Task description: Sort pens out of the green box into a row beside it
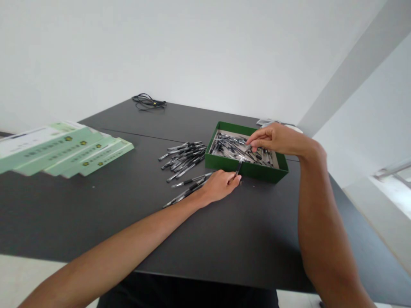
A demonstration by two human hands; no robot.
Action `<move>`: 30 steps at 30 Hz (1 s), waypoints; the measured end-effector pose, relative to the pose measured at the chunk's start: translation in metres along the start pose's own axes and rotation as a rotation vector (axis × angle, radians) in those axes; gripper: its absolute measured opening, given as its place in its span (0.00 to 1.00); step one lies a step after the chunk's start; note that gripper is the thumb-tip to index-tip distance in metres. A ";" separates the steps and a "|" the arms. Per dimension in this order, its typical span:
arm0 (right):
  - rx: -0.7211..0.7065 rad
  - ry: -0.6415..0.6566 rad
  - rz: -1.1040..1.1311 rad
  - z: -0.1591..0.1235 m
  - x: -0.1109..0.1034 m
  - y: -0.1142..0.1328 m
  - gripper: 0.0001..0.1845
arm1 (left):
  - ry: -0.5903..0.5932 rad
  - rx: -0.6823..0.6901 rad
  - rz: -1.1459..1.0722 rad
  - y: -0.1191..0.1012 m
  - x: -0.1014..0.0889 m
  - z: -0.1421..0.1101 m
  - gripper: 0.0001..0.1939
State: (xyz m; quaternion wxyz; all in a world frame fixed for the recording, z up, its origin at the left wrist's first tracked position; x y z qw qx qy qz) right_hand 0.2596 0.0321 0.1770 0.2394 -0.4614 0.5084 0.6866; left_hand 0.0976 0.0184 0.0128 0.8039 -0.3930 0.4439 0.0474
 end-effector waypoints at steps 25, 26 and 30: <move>-0.036 0.279 0.001 0.013 0.033 0.014 0.17 | -0.006 0.026 -0.020 -0.006 -0.004 -0.002 0.24; -0.044 0.280 0.001 0.012 0.032 0.016 0.17 | -0.008 0.032 -0.023 -0.006 -0.004 -0.002 0.24; -0.060 0.271 0.003 0.010 0.032 0.020 0.15 | -0.011 0.030 -0.021 -0.005 -0.003 -0.002 0.24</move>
Point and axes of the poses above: each hand's wrist, its own z-axis towards the middle knuckle, its own x-axis out of the palm, y = z × x, the point moved 6 cm from there along z, towards the middle knuckle, and after that the axes turned 1 degree about x, right-handed, at the moved point
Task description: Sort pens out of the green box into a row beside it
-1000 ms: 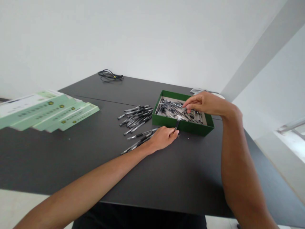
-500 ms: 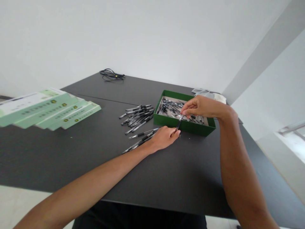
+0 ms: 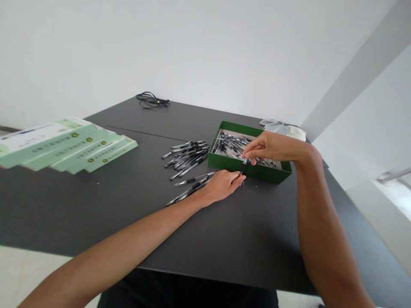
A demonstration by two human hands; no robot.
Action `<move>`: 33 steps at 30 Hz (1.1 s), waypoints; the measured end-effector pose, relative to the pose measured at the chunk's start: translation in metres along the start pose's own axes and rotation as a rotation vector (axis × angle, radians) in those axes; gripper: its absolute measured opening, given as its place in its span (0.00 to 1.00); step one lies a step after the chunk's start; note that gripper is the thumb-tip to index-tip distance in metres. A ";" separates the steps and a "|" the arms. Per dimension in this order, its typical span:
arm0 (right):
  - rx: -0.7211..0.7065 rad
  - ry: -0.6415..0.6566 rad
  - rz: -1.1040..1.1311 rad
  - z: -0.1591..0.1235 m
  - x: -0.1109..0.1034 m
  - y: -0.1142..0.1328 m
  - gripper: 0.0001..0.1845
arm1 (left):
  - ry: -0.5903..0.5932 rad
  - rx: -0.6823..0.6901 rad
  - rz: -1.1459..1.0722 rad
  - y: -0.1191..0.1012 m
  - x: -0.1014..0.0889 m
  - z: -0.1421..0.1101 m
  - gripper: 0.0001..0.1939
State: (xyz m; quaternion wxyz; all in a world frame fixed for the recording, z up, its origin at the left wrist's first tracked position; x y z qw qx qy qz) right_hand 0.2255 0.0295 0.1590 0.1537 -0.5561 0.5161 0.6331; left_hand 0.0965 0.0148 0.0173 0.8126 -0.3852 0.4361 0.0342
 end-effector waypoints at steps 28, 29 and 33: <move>-0.060 -0.046 0.038 0.011 0.008 0.009 0.19 | -0.049 -0.002 -0.055 0.004 0.000 0.001 0.24; -0.104 -0.067 0.049 0.016 0.011 0.013 0.20 | -0.075 -0.001 -0.077 0.004 -0.002 0.001 0.25; -0.308 -0.091 0.189 0.039 0.029 0.027 0.27 | -0.197 -0.006 -0.153 0.007 -0.010 0.001 0.23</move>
Point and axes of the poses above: each hand's wrist, its own z-axis towards the middle knuckle, its own x-axis out of the palm, y = z × x, the point moved 6 cm from there along z, towards the middle knuckle, and after that the axes turned 1 degree about x, right-handed, at the moved point
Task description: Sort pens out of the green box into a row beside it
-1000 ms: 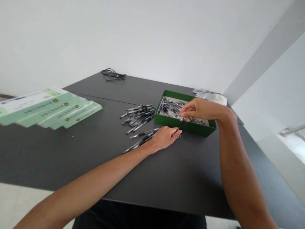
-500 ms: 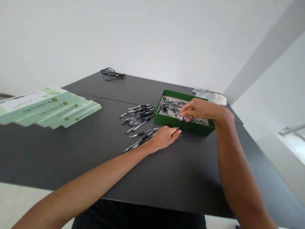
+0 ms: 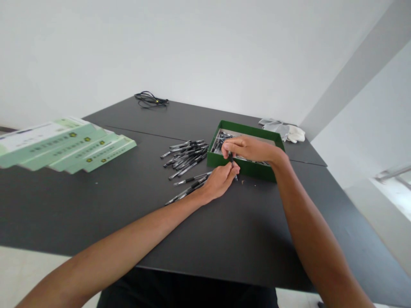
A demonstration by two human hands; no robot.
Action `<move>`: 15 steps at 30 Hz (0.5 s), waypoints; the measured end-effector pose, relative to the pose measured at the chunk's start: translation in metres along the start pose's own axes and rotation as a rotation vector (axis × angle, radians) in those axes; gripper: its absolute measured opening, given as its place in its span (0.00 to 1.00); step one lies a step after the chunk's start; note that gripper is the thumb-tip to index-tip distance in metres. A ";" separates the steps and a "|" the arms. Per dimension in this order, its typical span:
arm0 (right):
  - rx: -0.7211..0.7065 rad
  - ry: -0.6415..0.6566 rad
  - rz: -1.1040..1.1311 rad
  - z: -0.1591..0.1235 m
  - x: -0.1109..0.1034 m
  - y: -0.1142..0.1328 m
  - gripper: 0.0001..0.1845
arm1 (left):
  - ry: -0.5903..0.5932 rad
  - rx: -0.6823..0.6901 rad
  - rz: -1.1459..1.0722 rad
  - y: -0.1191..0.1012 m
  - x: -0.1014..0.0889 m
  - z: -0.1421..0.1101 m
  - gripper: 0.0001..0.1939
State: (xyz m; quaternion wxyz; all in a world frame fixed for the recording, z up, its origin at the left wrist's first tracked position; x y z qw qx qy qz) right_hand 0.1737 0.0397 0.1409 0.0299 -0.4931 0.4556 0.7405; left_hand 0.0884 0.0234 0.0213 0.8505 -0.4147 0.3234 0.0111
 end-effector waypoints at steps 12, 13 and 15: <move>0.009 -0.140 0.475 0.015 0.012 -0.013 0.30 | 0.005 -0.087 -0.422 0.009 0.007 0.002 0.24; 0.026 -0.197 0.515 0.013 0.006 -0.014 0.31 | 0.048 -0.083 -0.454 0.007 0.009 0.001 0.25; 0.045 -0.319 0.577 0.007 -0.007 -0.014 0.34 | 0.125 -0.061 -0.456 0.002 0.011 0.000 0.27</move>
Point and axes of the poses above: each hand's wrist, its own z-axis towards the middle knuckle, its own x-axis out of the palm, y = z × x, the point moved 6 cm from there along z, towards the middle knuckle, and after that the axes turned 1 degree about x, right-handed, at the moved point
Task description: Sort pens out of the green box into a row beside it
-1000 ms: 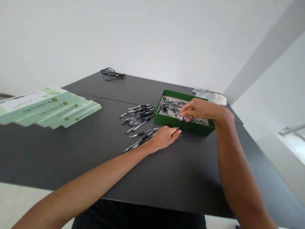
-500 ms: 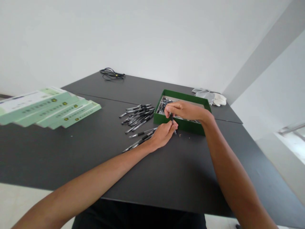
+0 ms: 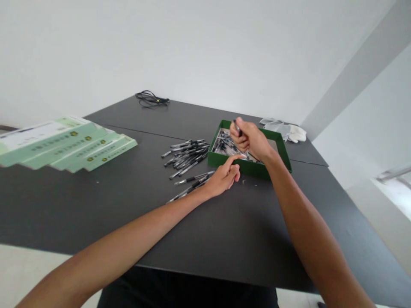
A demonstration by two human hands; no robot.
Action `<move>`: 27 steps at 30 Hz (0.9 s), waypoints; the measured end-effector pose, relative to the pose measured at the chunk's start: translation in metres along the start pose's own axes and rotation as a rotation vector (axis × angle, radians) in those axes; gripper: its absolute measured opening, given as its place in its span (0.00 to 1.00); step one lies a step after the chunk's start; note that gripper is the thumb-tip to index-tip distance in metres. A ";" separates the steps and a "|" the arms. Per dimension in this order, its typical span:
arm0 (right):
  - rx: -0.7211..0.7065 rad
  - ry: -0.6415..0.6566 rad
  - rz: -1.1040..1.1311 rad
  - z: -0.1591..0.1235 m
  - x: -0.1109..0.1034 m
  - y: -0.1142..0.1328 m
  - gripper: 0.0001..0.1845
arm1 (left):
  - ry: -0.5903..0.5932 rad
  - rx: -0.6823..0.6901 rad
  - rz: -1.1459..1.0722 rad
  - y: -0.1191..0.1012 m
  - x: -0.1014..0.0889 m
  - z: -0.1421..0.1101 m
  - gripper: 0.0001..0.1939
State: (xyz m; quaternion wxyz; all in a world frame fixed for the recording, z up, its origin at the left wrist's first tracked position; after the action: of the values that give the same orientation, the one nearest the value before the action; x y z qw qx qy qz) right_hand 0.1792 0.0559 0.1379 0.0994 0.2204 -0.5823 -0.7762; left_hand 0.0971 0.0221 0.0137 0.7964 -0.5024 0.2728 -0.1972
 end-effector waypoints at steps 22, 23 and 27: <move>0.087 -0.289 0.042 -0.005 -0.023 0.013 0.38 | 0.383 0.181 0.634 -0.017 0.025 -0.009 0.14; 0.093 -0.286 0.049 -0.004 -0.023 0.011 0.37 | 0.386 0.182 0.639 -0.017 0.025 -0.009 0.14; 0.087 -0.252 0.079 -0.003 -0.024 0.010 0.33 | 0.388 0.195 0.627 -0.016 0.026 -0.009 0.14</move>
State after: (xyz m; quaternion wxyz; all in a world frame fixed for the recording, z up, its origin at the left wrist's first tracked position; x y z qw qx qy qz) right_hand 0.2009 0.0603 0.1524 0.0461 0.1024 -0.6315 -0.7672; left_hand 0.1104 -0.0065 0.0192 0.7956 -0.2698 0.5391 -0.0603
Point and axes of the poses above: each hand's wrist, its own z-axis towards the middle knuckle, its own x-axis out of the palm, y = z × x, the point moved 6 cm from there along z, towards the middle knuckle, and after that the axes turned 1 degree about x, right-handed, at the moved point
